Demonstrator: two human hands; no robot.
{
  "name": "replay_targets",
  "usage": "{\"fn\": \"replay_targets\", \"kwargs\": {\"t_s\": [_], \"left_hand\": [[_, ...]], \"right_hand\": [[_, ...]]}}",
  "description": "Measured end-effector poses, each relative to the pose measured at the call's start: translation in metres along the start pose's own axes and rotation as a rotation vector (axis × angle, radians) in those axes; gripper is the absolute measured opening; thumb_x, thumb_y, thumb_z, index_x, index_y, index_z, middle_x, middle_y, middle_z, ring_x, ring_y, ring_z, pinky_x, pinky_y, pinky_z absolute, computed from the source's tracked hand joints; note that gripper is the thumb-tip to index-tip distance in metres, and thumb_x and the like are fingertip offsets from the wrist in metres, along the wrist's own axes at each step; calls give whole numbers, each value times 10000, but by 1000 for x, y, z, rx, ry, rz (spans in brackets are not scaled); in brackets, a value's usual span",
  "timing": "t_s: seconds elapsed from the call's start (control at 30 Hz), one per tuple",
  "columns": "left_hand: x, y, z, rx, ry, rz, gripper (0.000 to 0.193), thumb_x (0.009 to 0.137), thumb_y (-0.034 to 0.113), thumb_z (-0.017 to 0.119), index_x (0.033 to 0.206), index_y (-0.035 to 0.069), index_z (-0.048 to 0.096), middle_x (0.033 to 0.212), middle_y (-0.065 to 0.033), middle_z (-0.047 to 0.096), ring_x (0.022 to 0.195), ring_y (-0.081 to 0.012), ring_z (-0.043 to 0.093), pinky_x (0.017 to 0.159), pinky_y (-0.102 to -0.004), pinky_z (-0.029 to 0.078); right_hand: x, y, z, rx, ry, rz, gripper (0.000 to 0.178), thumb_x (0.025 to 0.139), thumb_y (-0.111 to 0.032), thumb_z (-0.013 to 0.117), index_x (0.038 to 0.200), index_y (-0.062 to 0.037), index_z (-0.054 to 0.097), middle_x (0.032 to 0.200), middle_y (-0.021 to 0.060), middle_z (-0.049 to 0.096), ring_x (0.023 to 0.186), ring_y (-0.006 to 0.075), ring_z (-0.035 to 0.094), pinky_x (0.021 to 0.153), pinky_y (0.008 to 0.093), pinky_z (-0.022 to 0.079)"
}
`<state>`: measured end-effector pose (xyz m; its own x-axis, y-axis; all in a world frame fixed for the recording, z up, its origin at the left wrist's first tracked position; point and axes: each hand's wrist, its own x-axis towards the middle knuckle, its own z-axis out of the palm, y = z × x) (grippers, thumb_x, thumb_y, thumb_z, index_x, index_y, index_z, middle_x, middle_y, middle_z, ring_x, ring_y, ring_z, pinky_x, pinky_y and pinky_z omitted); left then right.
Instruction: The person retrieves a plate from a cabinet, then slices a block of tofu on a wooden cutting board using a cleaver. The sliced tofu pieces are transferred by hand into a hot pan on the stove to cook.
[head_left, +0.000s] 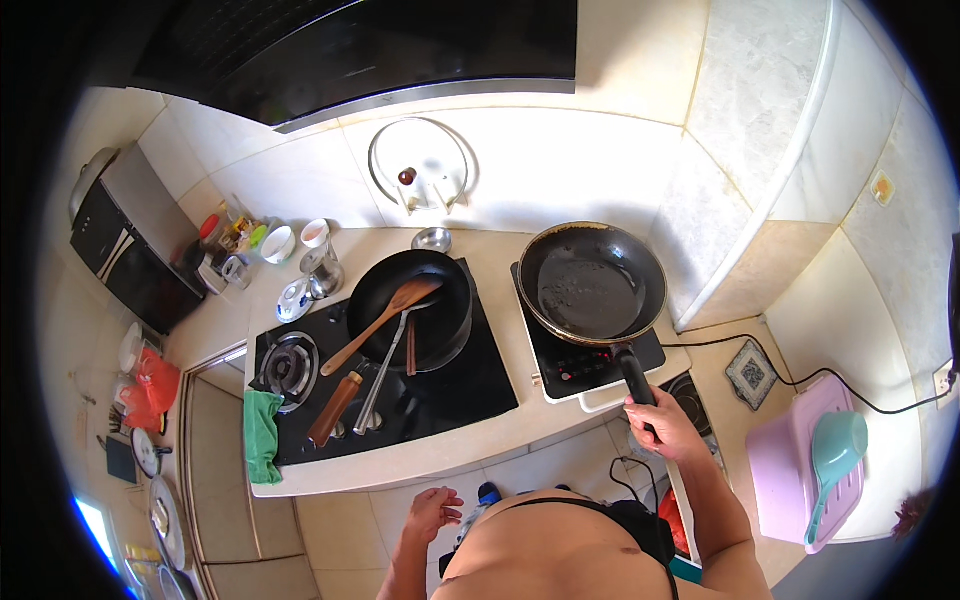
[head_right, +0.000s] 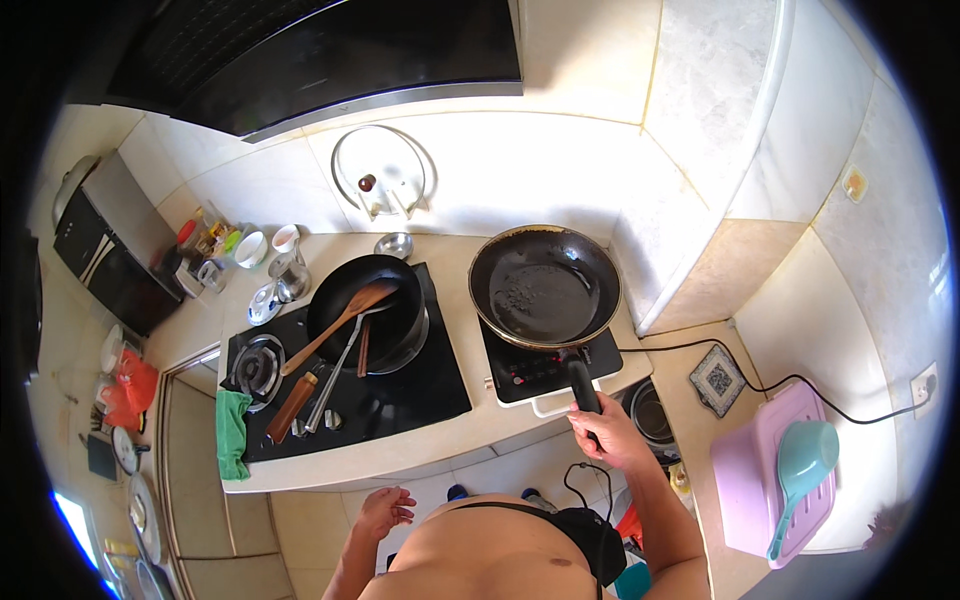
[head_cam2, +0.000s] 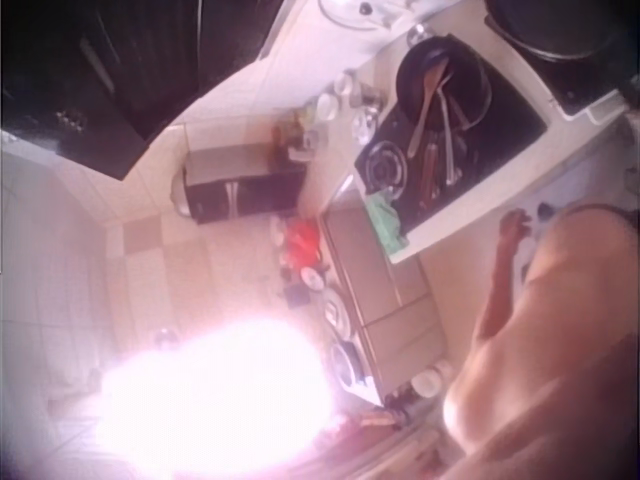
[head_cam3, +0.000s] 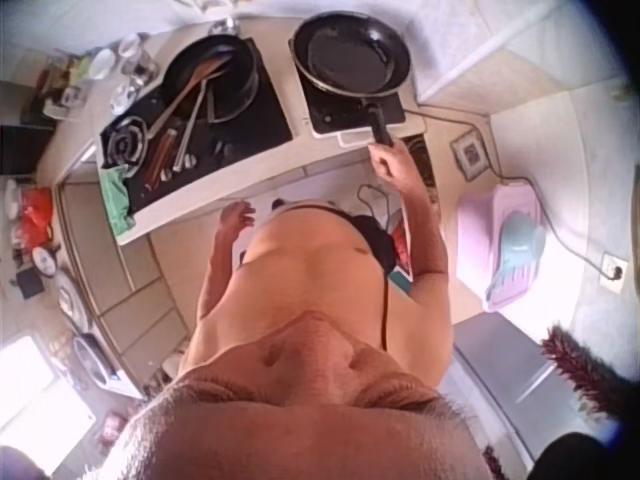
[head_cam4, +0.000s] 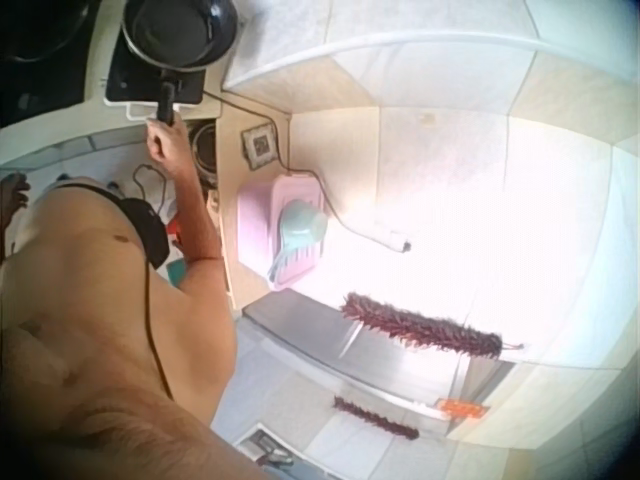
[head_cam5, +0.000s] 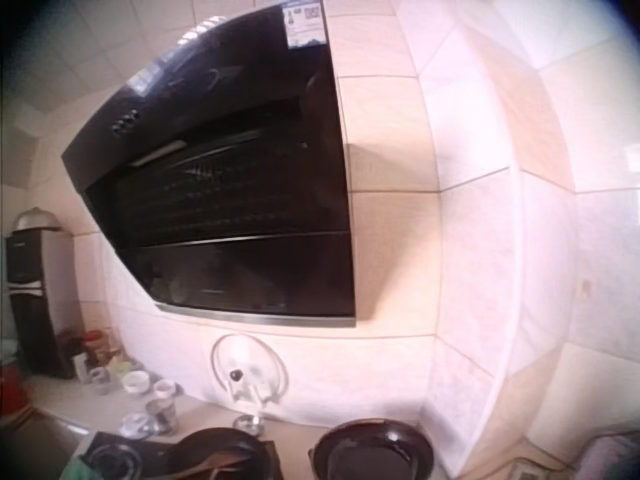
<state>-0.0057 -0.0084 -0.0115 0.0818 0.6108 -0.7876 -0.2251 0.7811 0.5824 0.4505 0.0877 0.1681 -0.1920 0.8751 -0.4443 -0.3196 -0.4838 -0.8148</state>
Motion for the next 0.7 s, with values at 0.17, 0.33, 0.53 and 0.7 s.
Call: {"fn": "replay_targets", "kwargs": {"t_s": [0.17,0.33,0.53,0.7], "left_hand": [[-6,-1,-2,7,25,-10,305,1052,276,538,1146,-10,587,999,-168,700,721,-258,685,637,-377,594],[-10,-5,2,-6,17,-1,309,1054,283,535,1143,-10,584,1000,-164,696,732,-257,685,640,-376,593],[-19,-12,0,-15,53,-13,298,1057,281,526,1127,-3,583,992,-163,694,739,-264,686,642,-383,594],[-22,-22,-2,-30,62,-10,297,1055,280,527,1130,-1,585,999,-170,697,739,-270,687,655,-398,596]], "right_hand": [[11,19,-2,-29,2,-16,135,962,-105,645,1016,-71,526,676,-2,520,434,86,457,380,246,302],[24,29,-6,-44,7,-35,182,947,-135,676,1008,-102,508,680,-2,525,454,87,460,395,251,285],[41,42,-8,2,12,-24,208,934,-146,699,991,-109,503,681,-1,530,448,89,457,394,250,282],[46,47,-10,-18,16,-32,217,926,-143,709,978,-111,501,656,4,525,448,97,468,388,256,284]]}}
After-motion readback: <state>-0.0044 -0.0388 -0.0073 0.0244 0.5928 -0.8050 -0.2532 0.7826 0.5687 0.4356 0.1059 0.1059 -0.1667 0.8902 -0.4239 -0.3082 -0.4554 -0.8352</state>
